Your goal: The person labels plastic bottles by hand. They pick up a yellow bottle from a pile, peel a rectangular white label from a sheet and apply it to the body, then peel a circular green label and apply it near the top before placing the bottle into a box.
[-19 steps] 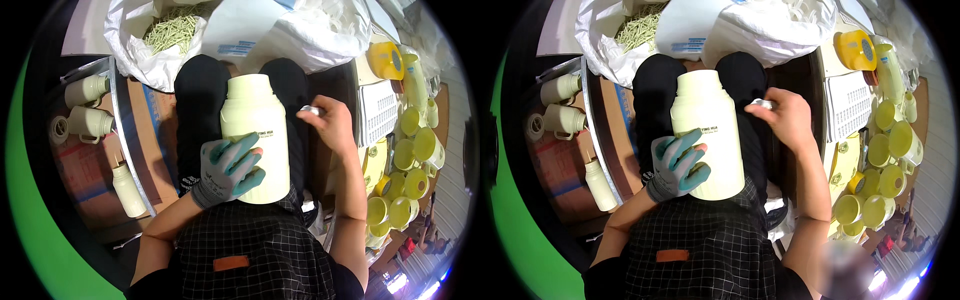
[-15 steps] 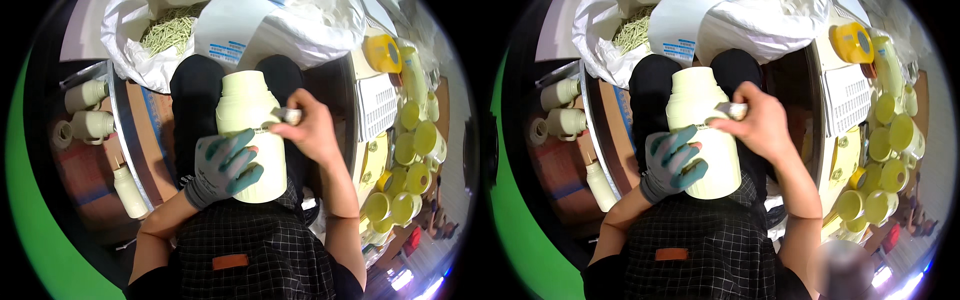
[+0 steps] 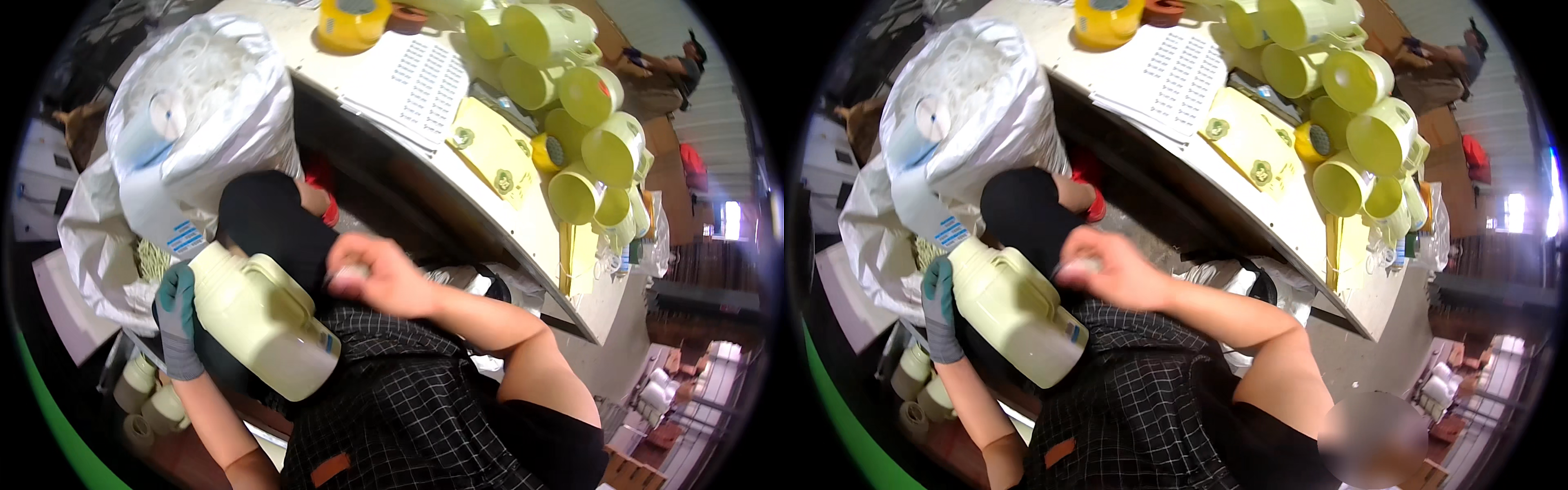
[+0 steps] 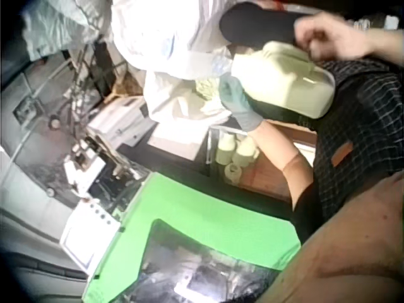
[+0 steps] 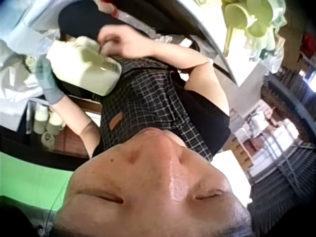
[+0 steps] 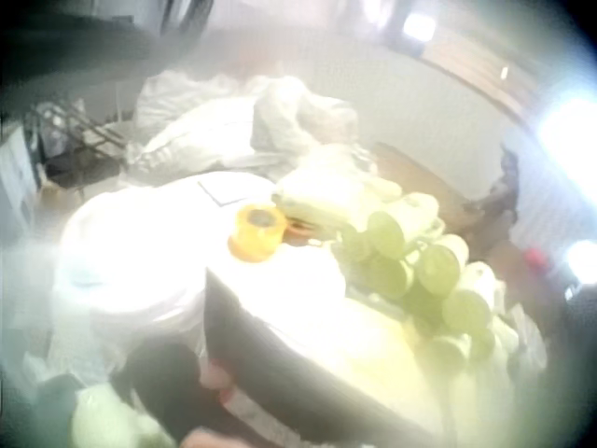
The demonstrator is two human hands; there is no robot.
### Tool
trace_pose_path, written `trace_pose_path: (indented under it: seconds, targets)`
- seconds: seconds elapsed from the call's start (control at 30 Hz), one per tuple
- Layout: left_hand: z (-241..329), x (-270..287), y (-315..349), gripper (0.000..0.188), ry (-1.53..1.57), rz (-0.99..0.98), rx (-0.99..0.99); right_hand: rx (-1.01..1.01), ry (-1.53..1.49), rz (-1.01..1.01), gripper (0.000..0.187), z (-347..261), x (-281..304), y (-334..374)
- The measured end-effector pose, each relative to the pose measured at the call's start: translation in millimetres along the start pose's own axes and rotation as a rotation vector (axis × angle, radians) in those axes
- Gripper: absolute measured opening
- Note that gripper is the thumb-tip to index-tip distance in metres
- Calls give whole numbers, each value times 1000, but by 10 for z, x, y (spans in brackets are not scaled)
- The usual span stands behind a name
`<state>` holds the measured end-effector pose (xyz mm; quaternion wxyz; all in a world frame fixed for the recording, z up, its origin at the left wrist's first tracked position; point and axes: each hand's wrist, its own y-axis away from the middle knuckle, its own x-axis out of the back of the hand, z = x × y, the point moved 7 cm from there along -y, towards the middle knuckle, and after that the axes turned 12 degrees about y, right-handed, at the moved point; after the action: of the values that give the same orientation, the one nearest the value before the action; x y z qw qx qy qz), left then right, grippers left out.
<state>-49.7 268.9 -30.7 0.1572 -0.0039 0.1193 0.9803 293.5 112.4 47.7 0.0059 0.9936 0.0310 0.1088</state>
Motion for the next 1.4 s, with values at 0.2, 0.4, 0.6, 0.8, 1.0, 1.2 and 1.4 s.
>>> trace_pose_path:
  seconds: [0.2,0.4,0.6,0.8,1.0,1.2,1.4]
  targets:
    - [1357,-1593,-73,36,-827,-26,-712,-536,-182,889,16,1037,2091,1121]
    - [796,-4613,-206,54,-933,-883,-1043,-239,317,1027,13,1180,3092,1667]
    - [102,-5924,-588,75,-1079,-854,-990,-450,486,1041,15,1244,3190,1704]
    - [104,-6088,-689,69,-1039,-830,-929,-440,-253,1106,30,1397,3130,1695]
    - [134,-5973,-705,66,-956,-861,-983,-370,1245,1054,18,929,2939,1482]
    - [82,-5944,-734,63,-956,-872,-986,-378,1299,1005,19,929,2732,1279]
    - [58,-5928,-727,61,-926,-862,-1018,-379,1351,1026,18,953,2703,1284]
